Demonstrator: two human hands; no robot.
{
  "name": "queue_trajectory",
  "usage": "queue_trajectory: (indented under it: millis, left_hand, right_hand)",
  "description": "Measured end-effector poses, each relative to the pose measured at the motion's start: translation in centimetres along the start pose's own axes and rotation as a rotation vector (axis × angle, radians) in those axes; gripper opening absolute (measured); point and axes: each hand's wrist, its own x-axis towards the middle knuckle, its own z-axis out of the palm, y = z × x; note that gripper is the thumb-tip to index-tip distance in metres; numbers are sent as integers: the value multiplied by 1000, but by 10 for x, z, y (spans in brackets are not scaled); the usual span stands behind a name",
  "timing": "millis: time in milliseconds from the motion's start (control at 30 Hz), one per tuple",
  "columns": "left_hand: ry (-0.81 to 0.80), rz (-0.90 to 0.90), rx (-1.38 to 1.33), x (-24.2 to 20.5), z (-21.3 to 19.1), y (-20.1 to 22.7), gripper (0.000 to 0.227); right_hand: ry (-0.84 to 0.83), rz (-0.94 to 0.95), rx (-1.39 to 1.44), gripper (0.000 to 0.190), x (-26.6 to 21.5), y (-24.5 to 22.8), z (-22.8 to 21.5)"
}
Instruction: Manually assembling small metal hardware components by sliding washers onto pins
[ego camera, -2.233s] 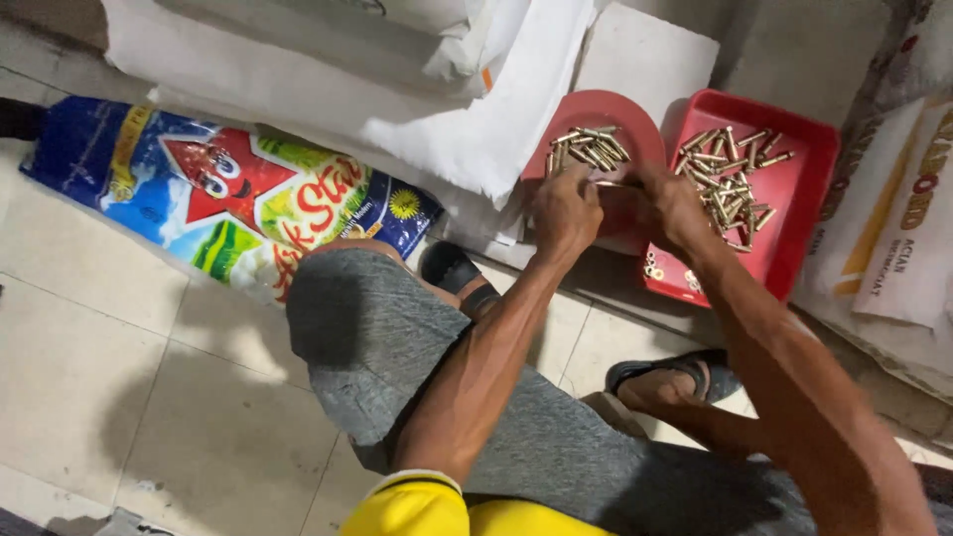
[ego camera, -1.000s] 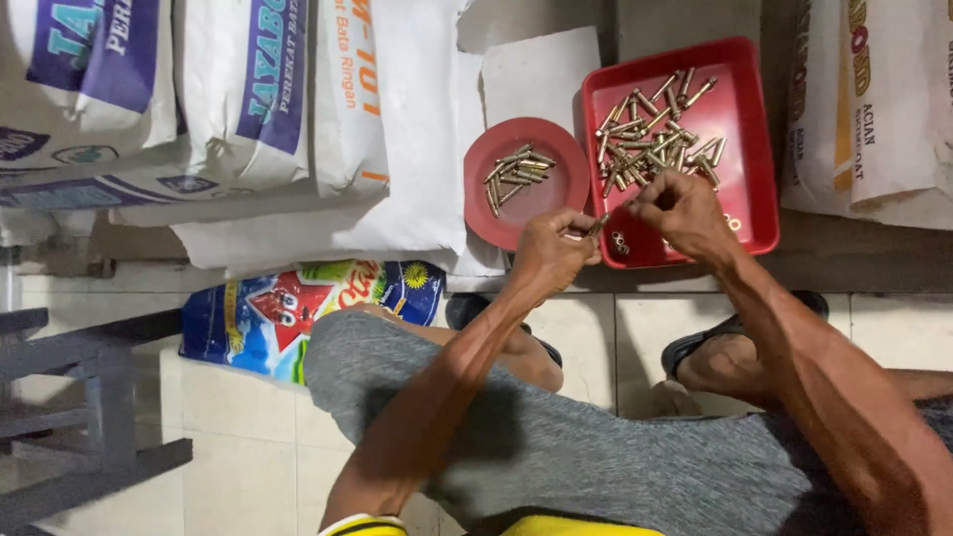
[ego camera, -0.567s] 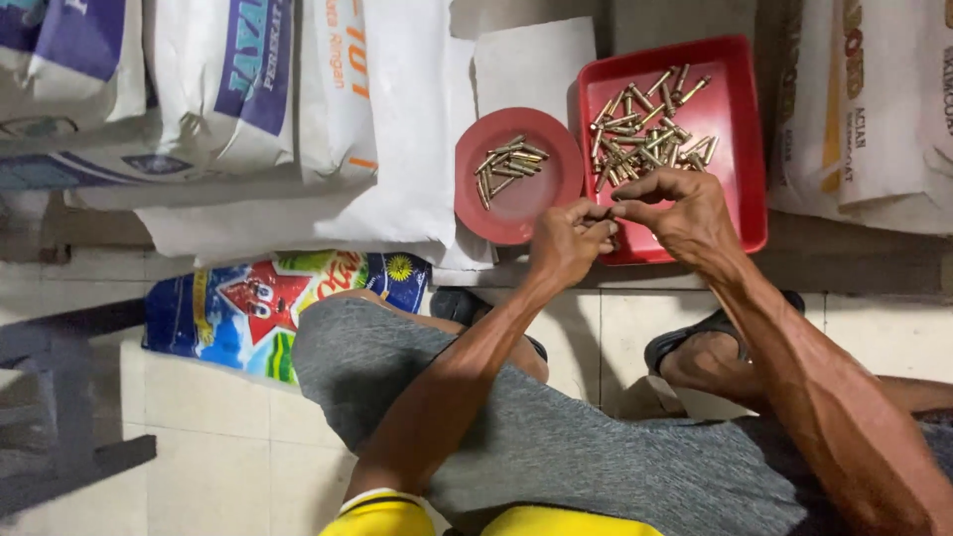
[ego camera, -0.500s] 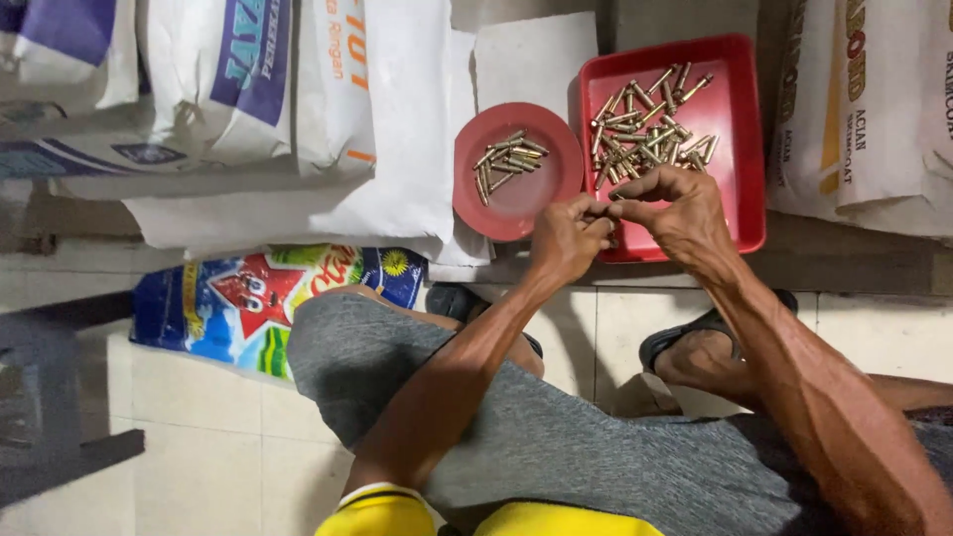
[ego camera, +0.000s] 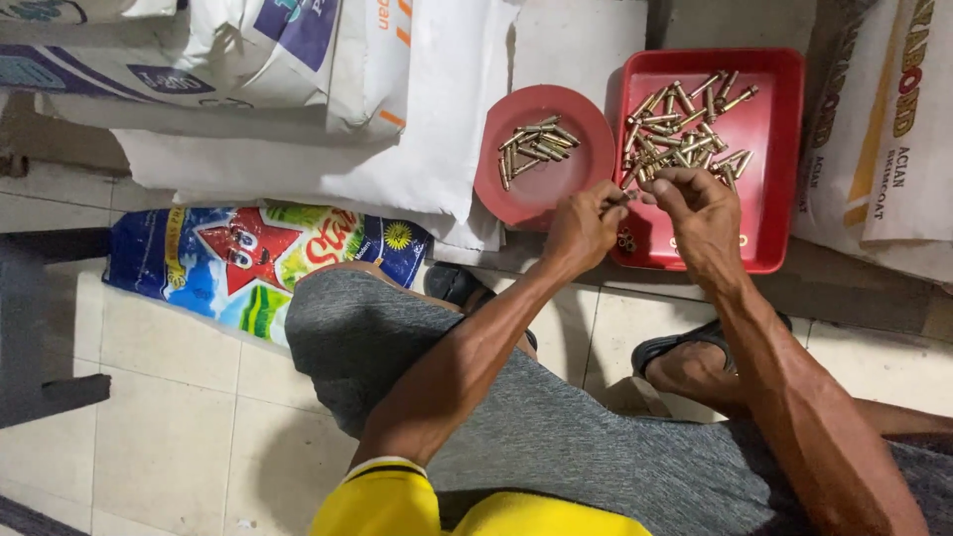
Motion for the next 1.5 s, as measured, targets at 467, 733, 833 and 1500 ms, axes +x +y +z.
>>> queue_trajectory:
  millis: [467, 733, 833, 1500]
  left_hand:
    - [-70, -124, -27, 6, 1, -10, 16]
    - [-73, 33, -86, -5, -4, 26, 14]
    - [-88, 79, -78, -3, -6, 33, 13]
    - [-59, 413, 134, 19, 12, -26, 16]
  right_hand:
    - [-267, -39, -798, 23, 3, 133, -7]
    - [-3, -161, -143, 13, 5, 17, -29]
    - [-25, -259, -275, 21, 2, -5, -33]
    - [-118, -145, -283, 20, 7, 33, -29]
